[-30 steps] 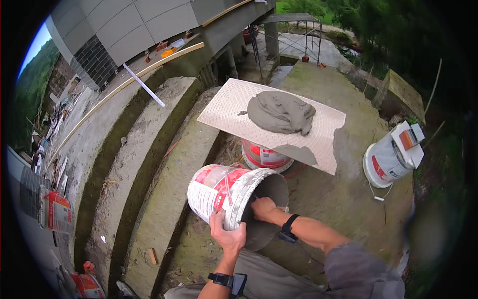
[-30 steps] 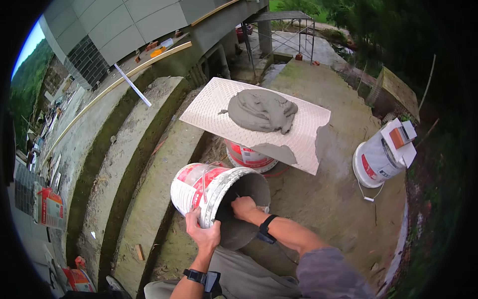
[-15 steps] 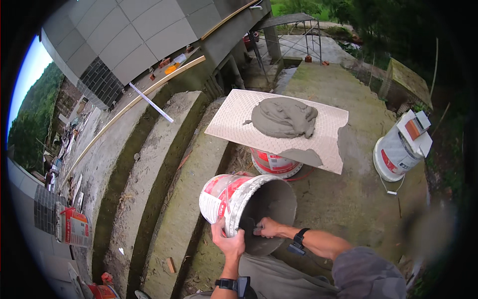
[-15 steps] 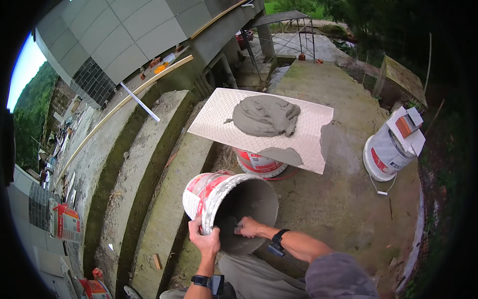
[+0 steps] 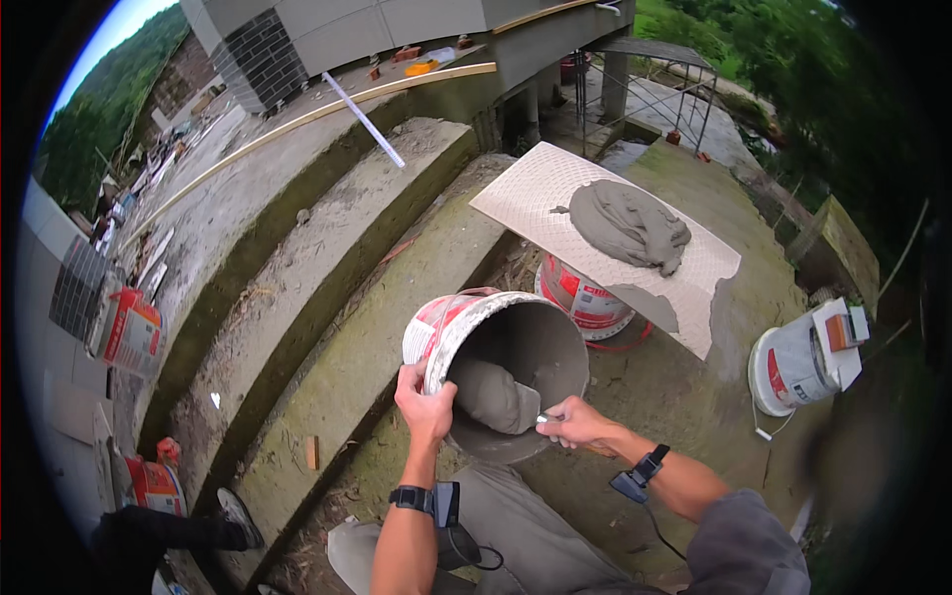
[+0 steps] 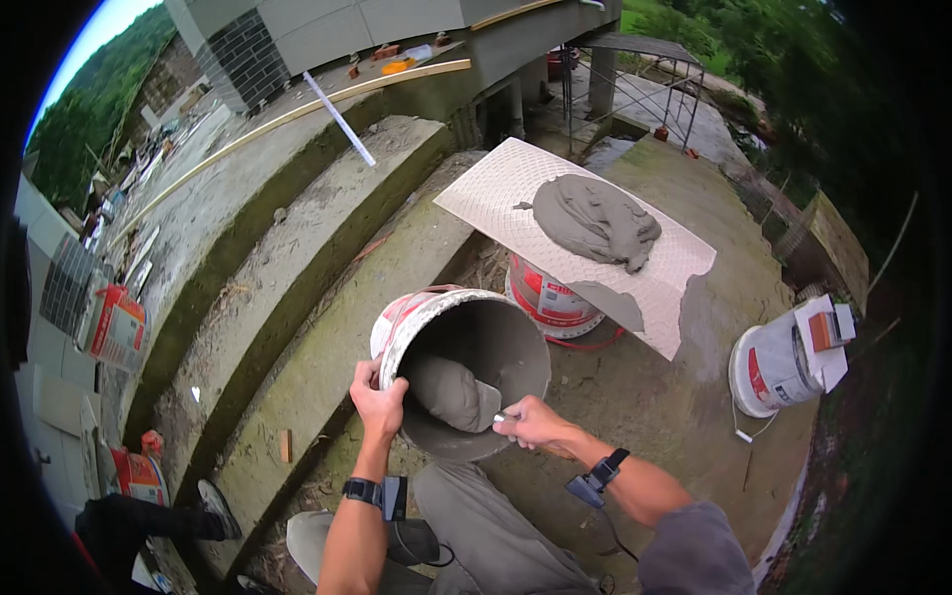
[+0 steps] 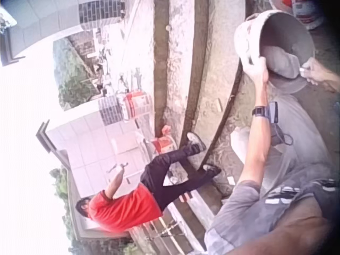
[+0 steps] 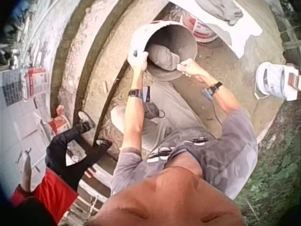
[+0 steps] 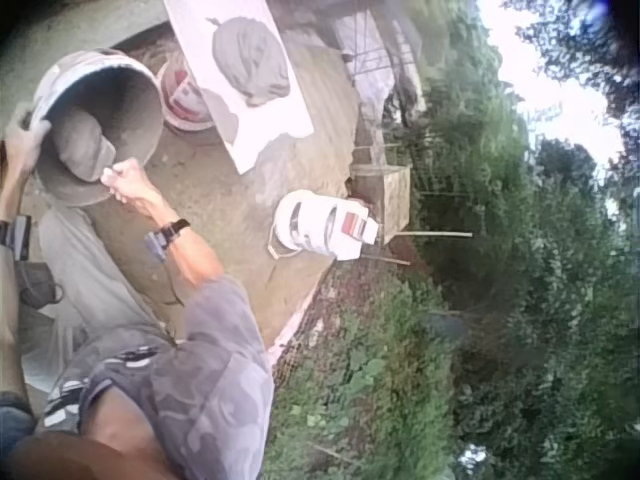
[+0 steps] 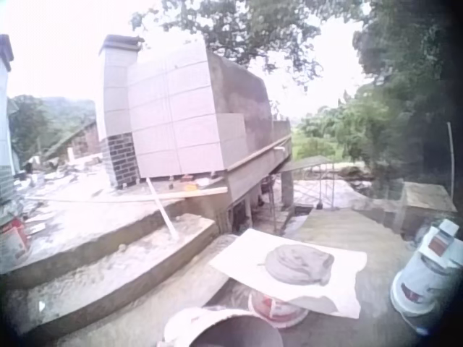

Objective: Applying and spreading mortar on the back of a large tile using a trowel.

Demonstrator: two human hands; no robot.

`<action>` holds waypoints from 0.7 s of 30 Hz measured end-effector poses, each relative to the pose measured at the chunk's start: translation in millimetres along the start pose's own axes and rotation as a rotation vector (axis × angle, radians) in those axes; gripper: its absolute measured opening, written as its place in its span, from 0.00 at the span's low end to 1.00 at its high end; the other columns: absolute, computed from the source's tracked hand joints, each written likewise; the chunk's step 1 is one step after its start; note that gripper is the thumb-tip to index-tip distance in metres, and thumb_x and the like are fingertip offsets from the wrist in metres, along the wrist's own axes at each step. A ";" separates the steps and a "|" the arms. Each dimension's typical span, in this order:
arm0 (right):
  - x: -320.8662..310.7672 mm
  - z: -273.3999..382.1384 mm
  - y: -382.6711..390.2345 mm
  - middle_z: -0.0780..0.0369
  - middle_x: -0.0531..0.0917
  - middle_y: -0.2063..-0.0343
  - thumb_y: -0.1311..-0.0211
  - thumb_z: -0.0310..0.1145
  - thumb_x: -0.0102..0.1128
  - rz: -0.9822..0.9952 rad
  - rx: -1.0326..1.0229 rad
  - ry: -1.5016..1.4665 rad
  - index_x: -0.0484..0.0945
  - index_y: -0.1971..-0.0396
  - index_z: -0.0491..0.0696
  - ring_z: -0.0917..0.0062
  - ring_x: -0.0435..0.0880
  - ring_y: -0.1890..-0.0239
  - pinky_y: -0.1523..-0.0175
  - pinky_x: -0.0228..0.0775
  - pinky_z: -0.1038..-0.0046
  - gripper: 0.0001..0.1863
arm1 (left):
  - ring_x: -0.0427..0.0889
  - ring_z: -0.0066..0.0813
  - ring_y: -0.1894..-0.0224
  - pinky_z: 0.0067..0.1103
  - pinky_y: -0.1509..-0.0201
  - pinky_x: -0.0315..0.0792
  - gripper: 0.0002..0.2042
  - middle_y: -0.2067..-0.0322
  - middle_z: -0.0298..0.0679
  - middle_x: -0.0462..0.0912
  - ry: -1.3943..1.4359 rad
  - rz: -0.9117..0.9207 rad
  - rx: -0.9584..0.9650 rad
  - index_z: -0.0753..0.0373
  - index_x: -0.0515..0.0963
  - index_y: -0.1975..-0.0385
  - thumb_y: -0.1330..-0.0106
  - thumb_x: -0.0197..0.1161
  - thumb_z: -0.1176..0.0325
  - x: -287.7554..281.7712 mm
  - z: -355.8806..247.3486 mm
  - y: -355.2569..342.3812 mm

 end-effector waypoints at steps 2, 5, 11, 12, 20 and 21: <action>-8.6 27.6 24.5 0.66 0.79 0.80 0.34 0.39 0.64 -0.017 0.054 0.074 0.82 0.70 0.42 0.85 0.73 0.83 0.80 0.64 0.79 0.14 | 0.77 0.20 0.61 0.18 0.52 0.71 0.19 0.63 0.35 0.75 -0.015 0.032 0.019 0.74 0.77 0.57 0.52 0.64 0.79 -1.8 -1.9 -3.1; -19.2 26.7 38.5 0.66 0.79 0.79 0.34 0.39 0.64 -0.035 0.068 0.019 0.83 0.70 0.42 0.86 0.74 0.82 0.80 0.64 0.79 0.14 | 0.78 0.20 0.61 0.18 0.53 0.72 0.18 0.63 0.35 0.76 0.018 0.004 -0.004 0.74 0.77 0.58 0.52 0.65 0.78 -8.2 2.1 -6.8; -46.1 49.2 94.0 0.66 0.80 0.78 0.34 0.38 0.65 -0.058 0.161 -0.055 0.83 0.69 0.43 0.85 0.76 0.81 0.78 0.66 0.80 0.13 | 0.78 0.20 0.64 0.19 0.56 0.73 0.16 0.65 0.35 0.76 0.082 -0.055 -0.111 0.73 0.78 0.62 0.53 0.66 0.77 -17.9 16.2 -12.6; -54.0 54.9 103.4 0.66 0.81 0.78 0.34 0.38 0.65 -0.065 0.161 -0.085 0.83 0.68 0.43 0.85 0.77 0.80 0.78 0.67 0.80 0.12 | 0.77 0.19 0.65 0.18 0.57 0.72 0.15 0.66 0.34 0.77 0.058 -0.067 -0.086 0.72 0.78 0.62 0.52 0.65 0.78 -17.9 12.2 -14.1; -135.6 164.2 149.3 0.65 0.82 0.78 0.34 0.35 0.65 -0.219 -0.034 -0.152 0.83 0.69 0.44 0.86 0.79 0.80 0.78 0.68 0.82 0.10 | 0.75 0.18 0.68 0.18 0.60 0.71 0.14 0.69 0.32 0.77 -0.002 -0.112 -0.051 0.71 0.78 0.64 0.52 0.65 0.76 -31.1 15.0 -22.0; -157.4 182.8 150.5 0.65 0.81 0.80 0.35 0.35 0.64 -0.352 -0.106 0.008 0.82 0.71 0.44 0.85 0.78 0.80 0.78 0.67 0.81 0.10 | 0.74 0.18 0.68 0.18 0.60 0.71 0.14 0.69 0.33 0.77 -0.028 -0.115 -0.052 0.72 0.77 0.64 0.52 0.65 0.76 -33.0 13.7 -21.7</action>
Point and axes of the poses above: each hand's wrist, its own y-axis away from the middle knuckle, its own x-axis out of the palm, z = x × y, the point moved 10 cm from there along -y, towards the middle knuckle
